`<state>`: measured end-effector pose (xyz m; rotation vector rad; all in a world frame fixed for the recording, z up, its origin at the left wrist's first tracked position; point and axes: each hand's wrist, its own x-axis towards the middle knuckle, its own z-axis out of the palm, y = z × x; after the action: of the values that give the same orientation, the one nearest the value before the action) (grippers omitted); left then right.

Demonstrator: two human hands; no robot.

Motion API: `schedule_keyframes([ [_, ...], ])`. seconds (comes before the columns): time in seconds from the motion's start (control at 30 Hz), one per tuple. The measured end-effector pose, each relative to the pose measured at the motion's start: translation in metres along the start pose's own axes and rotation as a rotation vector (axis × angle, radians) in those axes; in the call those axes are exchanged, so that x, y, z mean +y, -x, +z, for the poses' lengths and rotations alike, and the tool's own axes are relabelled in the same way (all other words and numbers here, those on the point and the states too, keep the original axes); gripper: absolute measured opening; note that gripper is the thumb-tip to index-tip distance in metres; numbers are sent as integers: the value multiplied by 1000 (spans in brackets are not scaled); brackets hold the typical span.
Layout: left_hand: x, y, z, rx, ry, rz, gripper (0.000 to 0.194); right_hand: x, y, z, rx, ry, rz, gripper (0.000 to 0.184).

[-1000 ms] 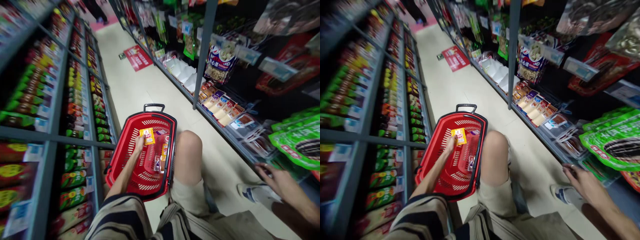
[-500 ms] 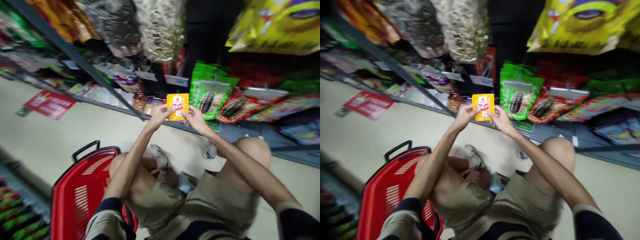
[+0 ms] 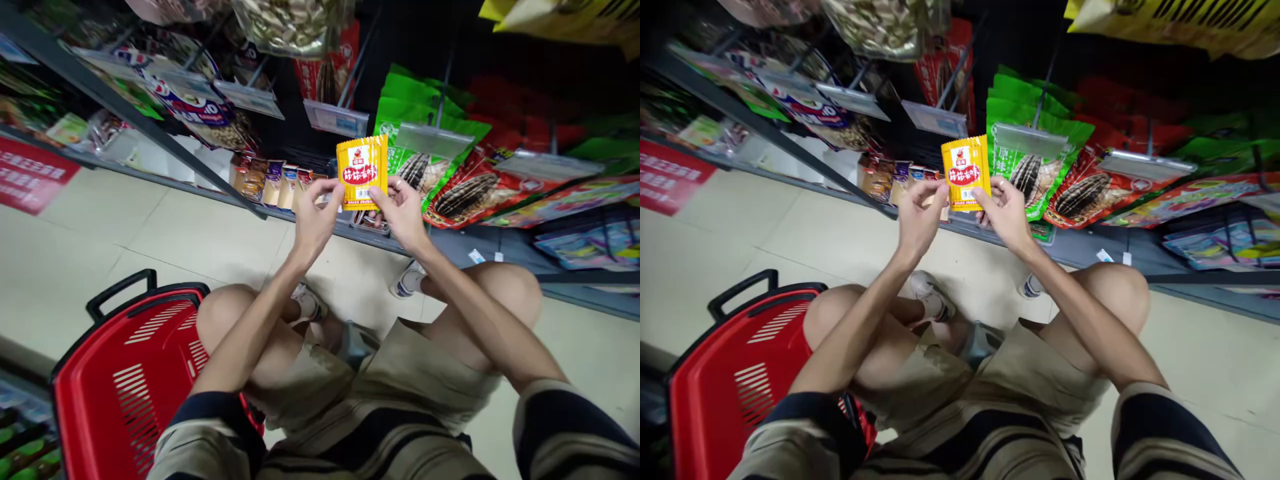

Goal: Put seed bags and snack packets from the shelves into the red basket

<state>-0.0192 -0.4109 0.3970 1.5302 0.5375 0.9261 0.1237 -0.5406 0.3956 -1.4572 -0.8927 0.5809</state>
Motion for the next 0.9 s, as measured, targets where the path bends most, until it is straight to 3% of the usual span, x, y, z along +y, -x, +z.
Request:
schedule_keyframes([
  [0.1, 5, 11, 5, -152, 66, -92, 63, -5, 9, 10, -101, 134, -156, 61],
  [0.17, 7, 12, 3, -193, 154, -168, 67, -11, 15, 14, -174, 205, -278, 51],
  [0.23, 10, 11, -3, -181, 200, -195, 67, -20, 18, 12, -98, 180, -319, 43],
  [0.33, 13, 7, -14, -225, 200, -182, 66, -30, 10, 2, 63, 54, -237, 47],
  [0.43, 9, 4, -22, -312, 156, -194, 66, -29, -5, -8, 14, -25, -109, 61],
  [0.6, -3, -8, -35, -155, 201, -256, 58, -15, -20, -6, -14, -105, 30, 67],
  [0.73, 0, -14, -44, -113, 191, -216, 54, -17, -21, -2, -37, -120, 25, 67],
  [0.83, -8, -14, -48, -84, 64, -100, 47, -12, -19, -4, -35, -53, 4, 63],
  [0.9, -24, -15, -52, -119, -133, -91, 31, 2, -16, -3, -94, 0, 87, 56],
])
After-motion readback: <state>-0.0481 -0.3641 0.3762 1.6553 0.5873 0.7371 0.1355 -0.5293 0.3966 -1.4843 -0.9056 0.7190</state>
